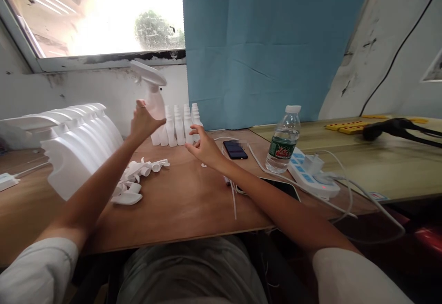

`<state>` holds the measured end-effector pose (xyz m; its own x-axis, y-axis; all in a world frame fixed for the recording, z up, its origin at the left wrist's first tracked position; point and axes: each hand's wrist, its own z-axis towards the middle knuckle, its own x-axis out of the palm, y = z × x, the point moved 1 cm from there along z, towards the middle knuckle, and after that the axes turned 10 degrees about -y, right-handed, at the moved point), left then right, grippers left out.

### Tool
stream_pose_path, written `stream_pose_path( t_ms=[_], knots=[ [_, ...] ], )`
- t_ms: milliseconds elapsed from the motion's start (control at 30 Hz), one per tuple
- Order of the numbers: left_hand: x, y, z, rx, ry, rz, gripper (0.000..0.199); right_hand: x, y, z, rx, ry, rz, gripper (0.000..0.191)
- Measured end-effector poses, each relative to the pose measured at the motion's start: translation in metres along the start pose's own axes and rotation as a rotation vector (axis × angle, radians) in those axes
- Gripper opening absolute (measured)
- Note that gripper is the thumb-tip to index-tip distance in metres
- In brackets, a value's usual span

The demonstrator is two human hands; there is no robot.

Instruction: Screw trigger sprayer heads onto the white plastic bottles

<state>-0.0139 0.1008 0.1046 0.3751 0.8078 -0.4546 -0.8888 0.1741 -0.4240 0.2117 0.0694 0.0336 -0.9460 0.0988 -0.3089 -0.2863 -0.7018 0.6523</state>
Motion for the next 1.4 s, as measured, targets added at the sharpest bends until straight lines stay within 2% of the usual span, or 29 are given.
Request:
stream_pose_path(
  t_ms=[100,200,333,500,667,867,1033,1067,1167,1233,1400],
  knots=[
    [0.015,0.042,0.028,-0.159,-0.031,0.095,0.096,-0.001,0.0,-0.002,0.022,0.044,-0.035,0.048],
    [0.036,0.081,0.036,-0.331,-0.011,0.191,0.106,-0.002,-0.006,-0.003,0.05,0.08,-0.078,0.046],
    [0.056,0.12,0.022,-0.463,0.026,0.28,0.105,-0.002,-0.014,-0.003,0.104,0.145,-0.096,0.046],
    [0.062,0.148,0.004,-0.514,-0.002,0.307,0.098,-0.002,-0.016,-0.004,0.125,0.187,-0.114,0.045],
    [0.064,0.161,-0.005,-0.484,-0.052,0.31,0.093,0.002,-0.015,-0.008,0.077,0.227,-0.177,0.043],
    [0.06,0.163,-0.01,-0.496,-0.074,0.337,0.104,0.008,-0.022,-0.013,0.054,0.265,-0.209,0.045],
    [0.055,0.159,-0.011,-0.36,-0.124,0.467,0.093,0.009,-0.026,-0.014,0.052,0.284,-0.226,0.047],
    [0.057,0.158,-0.01,-0.335,-0.09,0.488,0.086,0.009,-0.026,-0.014,0.05,0.284,-0.231,0.046],
    [0.065,0.158,-0.007,-0.291,0.112,0.501,0.06,0.01,-0.026,-0.014,0.045,0.282,-0.25,0.046],
    [0.071,0.16,-0.005,-0.27,0.219,0.488,0.049,0.01,-0.026,-0.014,0.044,0.286,-0.26,0.046],
    [0.077,0.167,-0.005,-0.264,0.326,0.482,0.039,0.01,-0.026,-0.014,0.041,0.291,-0.284,0.047]
  ],
)
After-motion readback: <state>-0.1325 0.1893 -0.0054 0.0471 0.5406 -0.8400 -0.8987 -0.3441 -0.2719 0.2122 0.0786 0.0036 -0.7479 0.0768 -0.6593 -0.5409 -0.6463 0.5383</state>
